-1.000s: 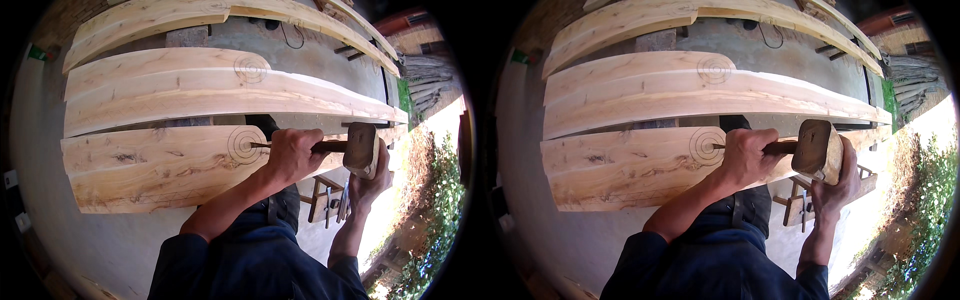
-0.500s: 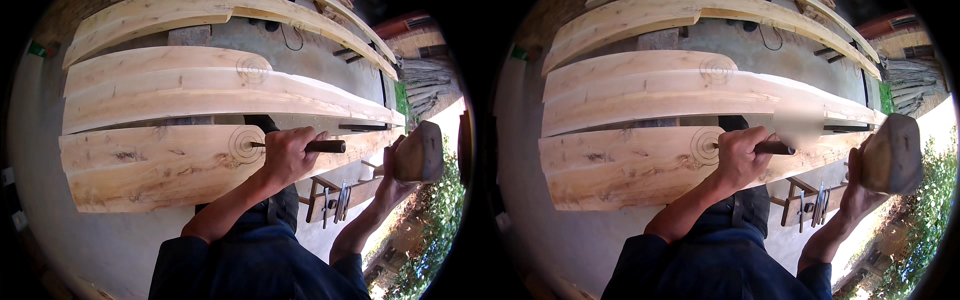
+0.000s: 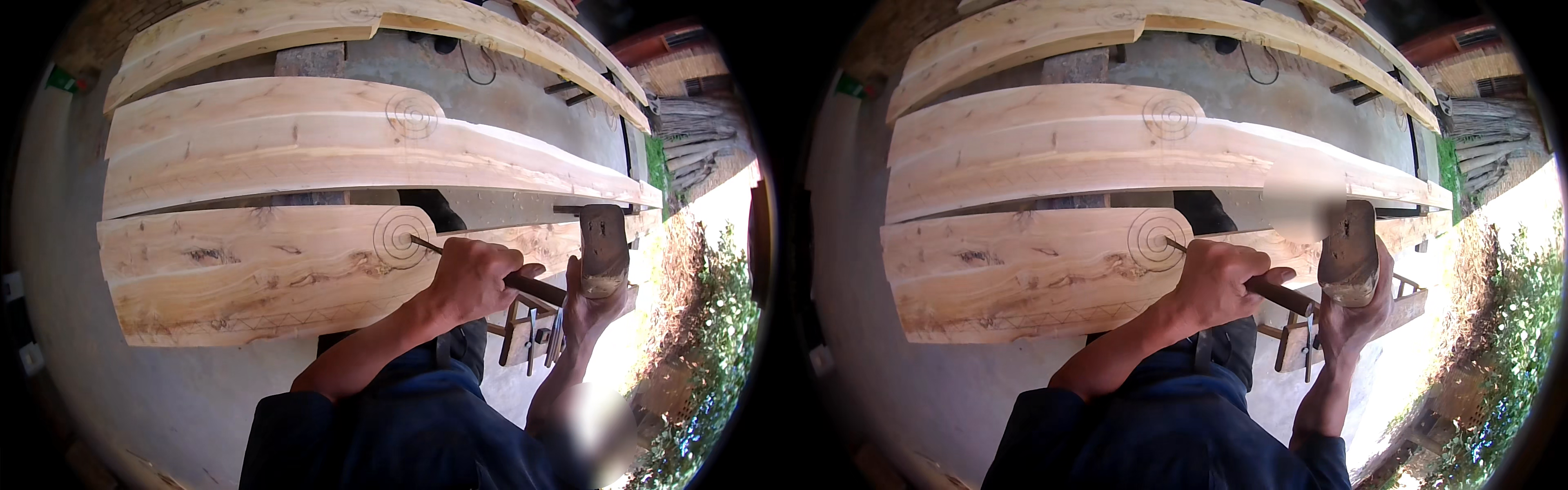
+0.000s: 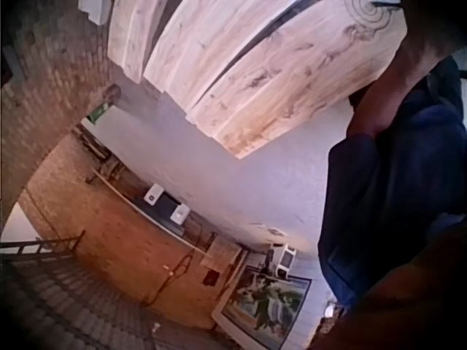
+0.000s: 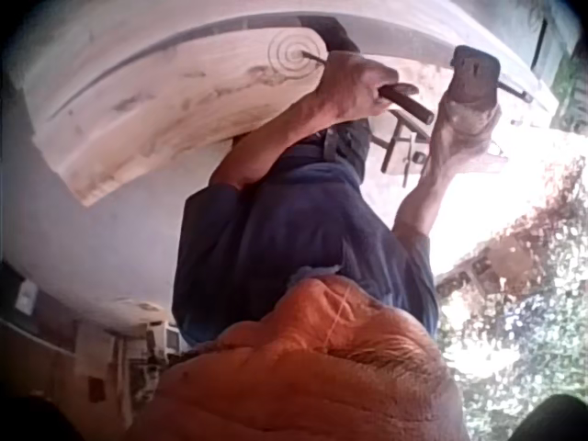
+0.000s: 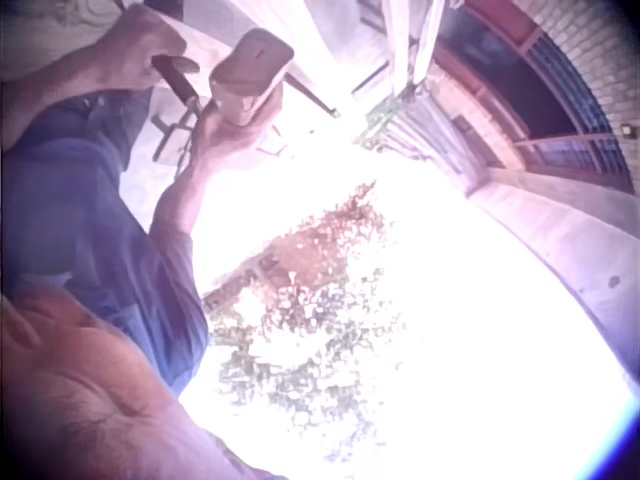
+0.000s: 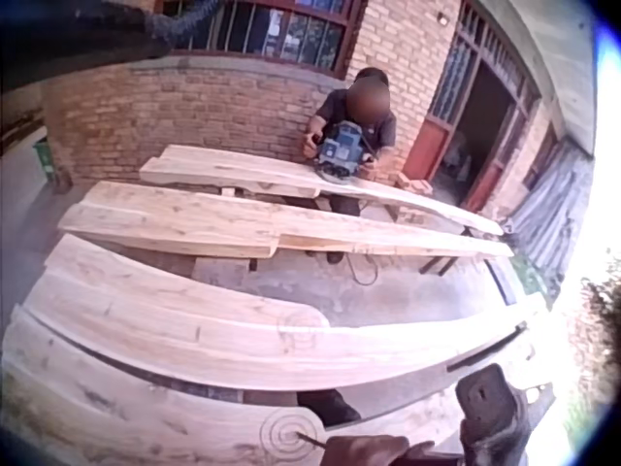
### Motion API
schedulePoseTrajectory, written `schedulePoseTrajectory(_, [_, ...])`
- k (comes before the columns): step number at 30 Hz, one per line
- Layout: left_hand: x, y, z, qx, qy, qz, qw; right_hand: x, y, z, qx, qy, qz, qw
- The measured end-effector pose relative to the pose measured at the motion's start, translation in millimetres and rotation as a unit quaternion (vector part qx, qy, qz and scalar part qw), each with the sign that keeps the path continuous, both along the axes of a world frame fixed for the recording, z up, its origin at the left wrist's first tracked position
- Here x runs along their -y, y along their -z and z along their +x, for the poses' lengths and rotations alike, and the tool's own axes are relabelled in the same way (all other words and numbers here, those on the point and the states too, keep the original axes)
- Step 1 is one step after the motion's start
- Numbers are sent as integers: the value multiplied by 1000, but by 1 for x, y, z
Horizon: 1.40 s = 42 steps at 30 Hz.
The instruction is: The person carves a circular design into a wooden plank using a chisel and a wooden mallet. They switch between different chisels from a nearby bench, striking them with the mallet to remove wood and shape the spiral pattern.
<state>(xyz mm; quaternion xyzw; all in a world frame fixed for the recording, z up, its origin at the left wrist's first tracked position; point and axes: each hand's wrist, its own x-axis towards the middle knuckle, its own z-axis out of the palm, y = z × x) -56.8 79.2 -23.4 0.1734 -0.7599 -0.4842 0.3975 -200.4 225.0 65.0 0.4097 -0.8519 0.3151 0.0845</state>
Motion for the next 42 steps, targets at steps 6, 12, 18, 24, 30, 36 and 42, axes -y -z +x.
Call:
schedulePoseTrajectory(6, [18, -7, -4, -76, -101, 58, 990, -2, 2, 3, 9, 6, -5, 1000])
schedulePoseTrajectory(12, [16, -9, -9, -55, -154, 56, 985, 7, -1, 0, 54, 40, -76, 995])
schedulePoseTrajectory(18, [24, -8, -11, -36, -167, 96, 981, 41, -64, -7, 152, -36, -361, 919])
schedulePoseTrajectory(24, [24, -6, -6, -14, -166, 118, 979, 82, -51, 6, -89, -120, 89, 985])
schedulePoseTrajectory(30, [27, -9, -15, -96, -201, 95, 970, 75, -87, -8, 106, -46, -324, 939])
schedulePoseTrajectory(36, [30, -5, -8, -15, -165, 102, 981, 80, -53, 1, -142, -121, 100, 977])
schedulePoseTrajectory(42, [41, 1, 1, -58, -48, 102, 992, 57, -26, -7, 53, -40, -22, 998])
